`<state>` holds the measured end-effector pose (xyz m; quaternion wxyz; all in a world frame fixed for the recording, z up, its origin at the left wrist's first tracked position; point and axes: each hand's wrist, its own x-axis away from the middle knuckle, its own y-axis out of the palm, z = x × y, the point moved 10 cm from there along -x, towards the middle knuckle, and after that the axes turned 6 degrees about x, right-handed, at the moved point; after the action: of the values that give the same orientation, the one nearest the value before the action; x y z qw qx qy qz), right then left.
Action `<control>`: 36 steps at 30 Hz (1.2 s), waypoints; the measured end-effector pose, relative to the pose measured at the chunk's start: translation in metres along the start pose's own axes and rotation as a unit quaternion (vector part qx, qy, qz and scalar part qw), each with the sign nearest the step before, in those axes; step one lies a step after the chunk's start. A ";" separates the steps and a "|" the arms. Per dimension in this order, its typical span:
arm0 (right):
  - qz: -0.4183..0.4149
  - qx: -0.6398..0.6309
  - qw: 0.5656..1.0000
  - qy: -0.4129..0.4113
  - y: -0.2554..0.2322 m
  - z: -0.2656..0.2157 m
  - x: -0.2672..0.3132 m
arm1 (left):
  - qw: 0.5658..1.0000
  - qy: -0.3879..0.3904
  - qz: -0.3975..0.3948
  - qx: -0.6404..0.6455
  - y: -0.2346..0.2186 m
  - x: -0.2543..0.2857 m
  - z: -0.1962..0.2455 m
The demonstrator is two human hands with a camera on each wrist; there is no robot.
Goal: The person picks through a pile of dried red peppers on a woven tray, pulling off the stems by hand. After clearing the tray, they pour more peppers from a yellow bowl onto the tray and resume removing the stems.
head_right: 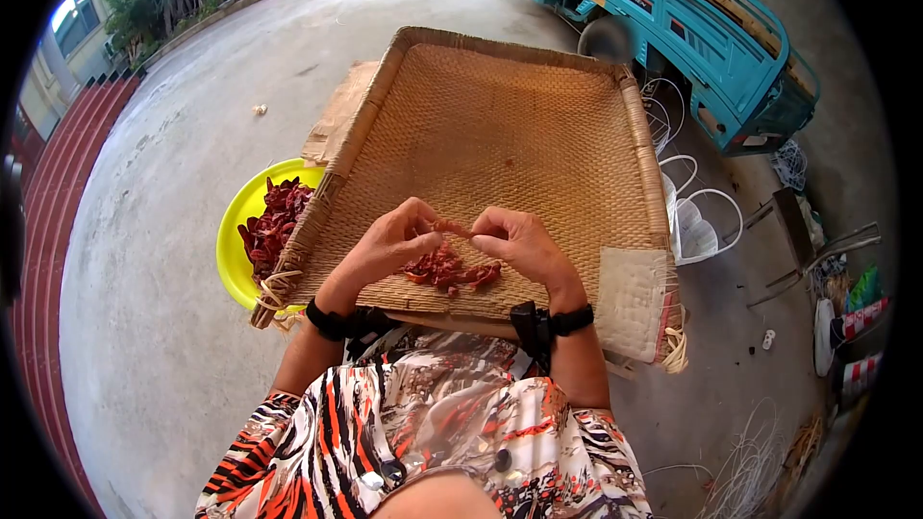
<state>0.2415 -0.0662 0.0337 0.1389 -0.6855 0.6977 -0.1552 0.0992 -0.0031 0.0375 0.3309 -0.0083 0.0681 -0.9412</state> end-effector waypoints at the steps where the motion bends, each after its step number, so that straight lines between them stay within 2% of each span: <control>1: 0.005 0.018 1.000 -0.001 -0.001 -0.002 0.000 | 1.000 -0.008 -0.002 -0.005 0.002 0.003 0.008; 2: 0.009 0.022 1.000 0.000 -0.001 -0.003 0.000 | 1.000 -0.014 -0.004 -0.011 0.004 0.005 0.012; 4: 0.018 0.032 0.999 -0.001 0.002 -0.006 0.001 | 0.998 -0.011 -0.011 0.065 0.006 0.000 -0.002; 5: -0.005 0.042 0.999 0.017 0.005 -0.007 0.002 | 0.995 -0.009 -0.014 0.103 0.006 -0.002 -0.007; 8: 0.001 0.020 1.000 0.009 0.005 -0.008 0.000 | 0.998 0.041 0.040 0.032 -0.008 -0.001 0.004; 9: 0.015 0.006 1.000 0.026 0.002 -0.014 0.002 | 0.995 0.057 0.084 0.024 -0.019 -0.001 0.007; 12: -0.011 0.196 0.980 0.008 -0.002 -0.001 0.003 | 0.970 0.101 0.220 0.030 -0.061 0.010 0.018; 13: -0.046 0.236 0.970 -0.032 0.005 0.007 0.000 | 0.950 0.120 0.285 0.042 -0.081 0.016 0.017; 16: -0.112 0.288 0.951 -0.022 0.017 0.032 0.003 | 0.873 0.160 0.443 0.128 -0.136 0.041 0.012; 18: -0.117 0.275 0.954 -0.012 0.020 0.039 0.002 | 0.809 0.178 0.517 0.214 -0.162 0.064 0.008; 21: -0.122 0.261 0.958 -0.005 0.024 0.037 -0.001 | 0.728 0.226 0.584 0.279 -0.187 0.093 0.000; 24: -0.114 0.231 0.966 0.001 0.023 0.033 0.000 | 0.726 0.196 0.611 0.248 -0.193 0.098 -0.003; 28: -0.086 0.147 0.985 0.012 0.015 0.027 0.000 | 0.886 0.109 0.411 0.186 -0.159 0.044 -0.002; 30: -0.067 0.102 0.992 0.013 0.011 0.017 0.000 | 0.954 0.078 0.261 0.125 -0.115 0.018 0.002; 32: -0.046 0.051 0.997 0.025 0.009 0.010 0.000 | 0.988 0.073 0.128 0.056 -0.067 0.005 0.008; 36: -0.030 0.022 0.999 0.008 0.011 0.000 -0.002 | 0.999 0.020 0.030 -0.035 -0.016 -0.001 0.000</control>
<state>0.2319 -0.0645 0.0292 0.1437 -0.7015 0.6743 -0.1804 0.0897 0.0096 0.0401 0.3568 0.0009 0.1080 -0.9279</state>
